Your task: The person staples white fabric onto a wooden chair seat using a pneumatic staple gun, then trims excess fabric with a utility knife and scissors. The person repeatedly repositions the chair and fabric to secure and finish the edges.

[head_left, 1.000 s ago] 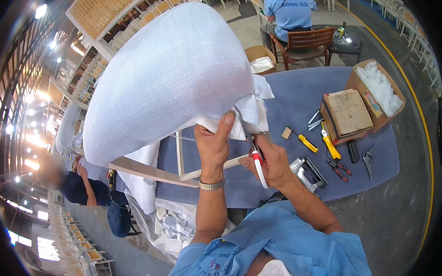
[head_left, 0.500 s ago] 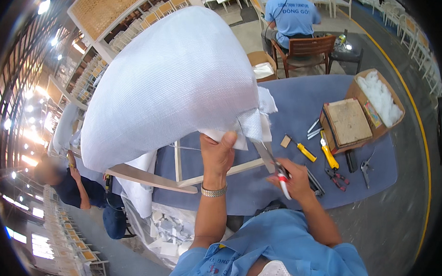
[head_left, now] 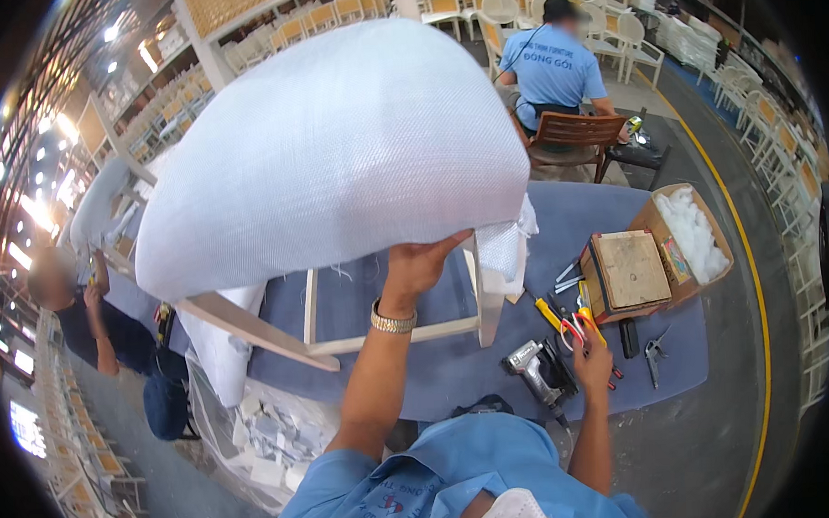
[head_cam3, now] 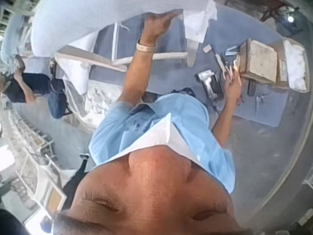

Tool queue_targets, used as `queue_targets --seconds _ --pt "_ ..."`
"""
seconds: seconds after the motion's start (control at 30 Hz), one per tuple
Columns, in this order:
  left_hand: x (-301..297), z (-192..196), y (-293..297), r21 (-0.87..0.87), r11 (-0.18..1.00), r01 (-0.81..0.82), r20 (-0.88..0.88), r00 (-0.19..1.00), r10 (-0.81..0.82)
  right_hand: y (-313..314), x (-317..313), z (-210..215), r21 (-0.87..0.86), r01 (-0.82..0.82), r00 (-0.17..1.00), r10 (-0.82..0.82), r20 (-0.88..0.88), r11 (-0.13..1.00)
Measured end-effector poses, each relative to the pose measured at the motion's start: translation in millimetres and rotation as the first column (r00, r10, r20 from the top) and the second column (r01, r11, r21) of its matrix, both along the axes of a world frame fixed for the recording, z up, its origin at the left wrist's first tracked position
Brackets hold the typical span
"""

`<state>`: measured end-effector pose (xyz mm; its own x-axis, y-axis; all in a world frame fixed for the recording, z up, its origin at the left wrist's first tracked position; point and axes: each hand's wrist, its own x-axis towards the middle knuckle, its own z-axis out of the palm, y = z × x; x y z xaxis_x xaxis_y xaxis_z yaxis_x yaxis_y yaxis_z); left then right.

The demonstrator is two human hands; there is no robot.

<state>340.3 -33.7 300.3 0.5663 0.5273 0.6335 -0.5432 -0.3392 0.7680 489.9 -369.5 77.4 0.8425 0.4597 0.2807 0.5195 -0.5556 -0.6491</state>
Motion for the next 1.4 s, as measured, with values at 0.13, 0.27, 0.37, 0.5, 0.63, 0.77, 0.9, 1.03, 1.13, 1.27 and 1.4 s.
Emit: queue_targets --seconds 0.13,0.27,0.37,0.5,0.63,0.77,0.9,1.03,1.13,1.27,1.4 --pt "-6.1 -2.8 13.7 -0.016 0.999 0.052 -0.054 0.997 -0.053 -7.6 -105.6 -40.0 0.203 0.237 0.35 0.111 -0.93 0.95" --pt "-1.2 -8.1 33.5 0.069 0.991 0.111 -0.129 0.987 -0.101 3.5 -147.6 -115.4 0.273 0.788 0.027 0.412 -0.911 0.552" --pt "1.2 -7.7 32.5 0.078 0.983 0.165 -0.134 0.979 -0.154 36.5 -143.9 -138.9 0.161 0.979 0.093 0.435 -0.896 0.123" --pt "-6.5 12.7 30.9 0.335 0.928 0.164 -0.362 0.931 -0.034 70.9 -129.6 -122.1 0.167 0.986 0.164 0.29 -0.943 -0.014" --pt "6.4 -5.0 42.8 0.793 0.603 -0.083 -0.101 0.959 0.264 79.9 -104.0 -133.3 0.17 0.985 0.171 0.14 -0.975 -0.019" --pt "10.8 6.4 37.5 0.709 0.705 -0.024 -0.151 0.971 0.185 65.2 -135.1 -123.8 0.388 0.914 0.405 0.229 -0.885 -0.117" --pt "7.4 3.4 54.3 0.669 0.744 -0.007 -0.128 0.984 0.124 87.8 -222.1 26.9 0.721 0.665 0.698 0.503 -0.509 -0.194" --pt "14.7 -4.7 56.5 0.656 0.749 0.093 -0.204 0.977 0.057 130.9 -267.6 116.8 0.923 0.325 0.767 0.628 -0.131 -0.204" --pt "24.3 -17.4 60.3 0.586 0.794 0.161 -0.242 0.97 -0.018 138.1 -236.8 124.7 0.991 0.031 0.957 0.284 -0.068 0.132" --pt "38.9 -29.0 68.4 0.741 0.667 0.074 -0.148 0.987 0.055 167.4 -203.1 185.1 0.742 -0.077 0.93 -0.221 0.294 0.666" --pt "49.5 -44.9 72.5 0.811 0.579 -0.089 0.081 0.996 0.04 198.9 -200.9 199.9 0.542 0.061 0.878 -0.303 0.37 0.838"
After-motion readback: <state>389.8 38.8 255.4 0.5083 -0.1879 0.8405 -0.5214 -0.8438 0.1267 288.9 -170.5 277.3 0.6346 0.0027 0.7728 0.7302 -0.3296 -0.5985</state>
